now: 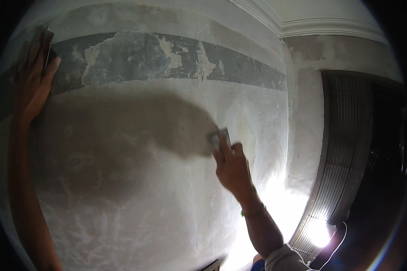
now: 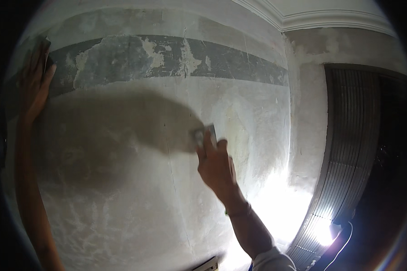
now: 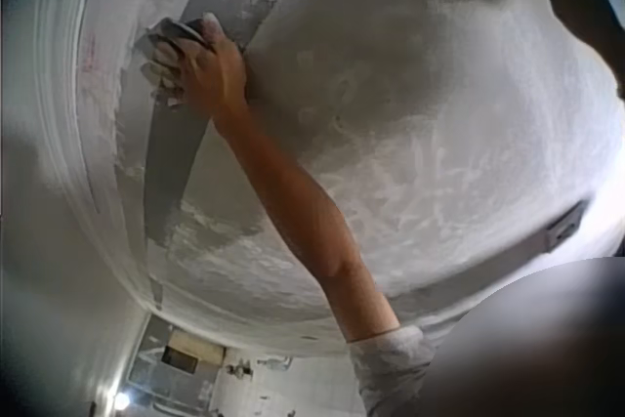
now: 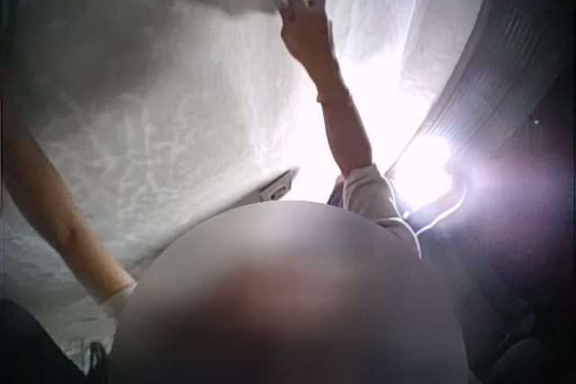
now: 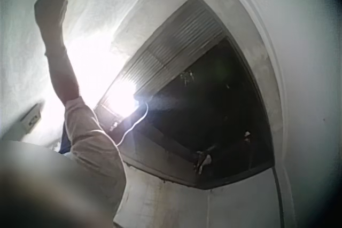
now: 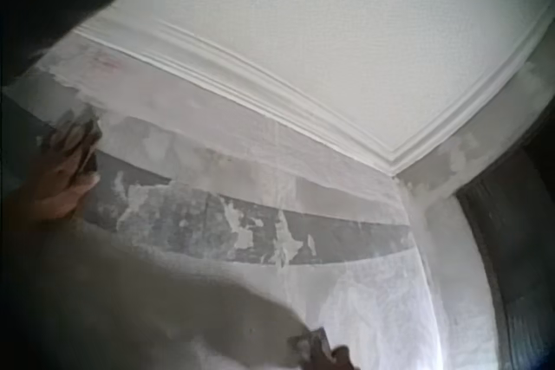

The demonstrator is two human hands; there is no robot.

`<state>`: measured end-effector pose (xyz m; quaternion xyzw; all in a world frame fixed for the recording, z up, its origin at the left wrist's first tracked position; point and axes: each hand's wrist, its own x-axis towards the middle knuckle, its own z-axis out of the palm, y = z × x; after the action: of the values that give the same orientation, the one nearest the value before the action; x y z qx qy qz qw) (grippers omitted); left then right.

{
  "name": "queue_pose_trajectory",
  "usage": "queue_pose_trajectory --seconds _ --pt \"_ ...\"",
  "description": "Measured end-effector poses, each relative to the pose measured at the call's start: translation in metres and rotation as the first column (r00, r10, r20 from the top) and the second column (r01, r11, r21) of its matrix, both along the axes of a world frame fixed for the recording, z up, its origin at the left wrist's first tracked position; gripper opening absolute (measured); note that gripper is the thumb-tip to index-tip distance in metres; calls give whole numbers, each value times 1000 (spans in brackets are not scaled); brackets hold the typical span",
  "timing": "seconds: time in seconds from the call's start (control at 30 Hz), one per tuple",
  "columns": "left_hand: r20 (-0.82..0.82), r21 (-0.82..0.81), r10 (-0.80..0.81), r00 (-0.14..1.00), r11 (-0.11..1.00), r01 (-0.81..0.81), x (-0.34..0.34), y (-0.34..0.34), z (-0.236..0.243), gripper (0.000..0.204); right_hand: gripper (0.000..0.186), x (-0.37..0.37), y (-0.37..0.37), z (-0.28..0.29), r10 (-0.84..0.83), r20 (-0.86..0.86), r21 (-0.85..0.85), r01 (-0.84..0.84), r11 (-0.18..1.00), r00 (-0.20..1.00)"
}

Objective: Sanding and scraping a wall to prepare it for repair or painting.

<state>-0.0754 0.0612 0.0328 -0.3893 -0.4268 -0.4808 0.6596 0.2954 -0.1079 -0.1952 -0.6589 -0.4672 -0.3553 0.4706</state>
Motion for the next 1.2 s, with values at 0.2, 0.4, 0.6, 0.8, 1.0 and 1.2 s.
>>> queue_pose_trajectory --seconds 0.2,0.4,0.6,0.8,1.0,1.2 --pt "80 -32 -84 993 996 86 16 -6 1 54 51 7 2 67 -39 -38 -8 38 999 999" --pt "78 -65 -158 984 985 163 31 -25 -15 56 50 -15 9 40 -10 0 3 10 1000 1000" --pt "-23 -192 -300 954 938 290 69 -52 -44 59 46 -31 10 68 4 24 -26 -3 1000 1000" --pt "-77 -223 -367 927 913 342 84 -61 -46 63 49 -33 11 120 17 118 40 -22 999 993" --pt "-100 -247 -416 904 890 383 109 -65 -37 65 49 -28 29 144 -5 205 64 -8 998 979" --pt "-137 -311 -444 886 868 387 150 -72 -38 67 46 -52 10 131 3 89 -46 1 999 996"
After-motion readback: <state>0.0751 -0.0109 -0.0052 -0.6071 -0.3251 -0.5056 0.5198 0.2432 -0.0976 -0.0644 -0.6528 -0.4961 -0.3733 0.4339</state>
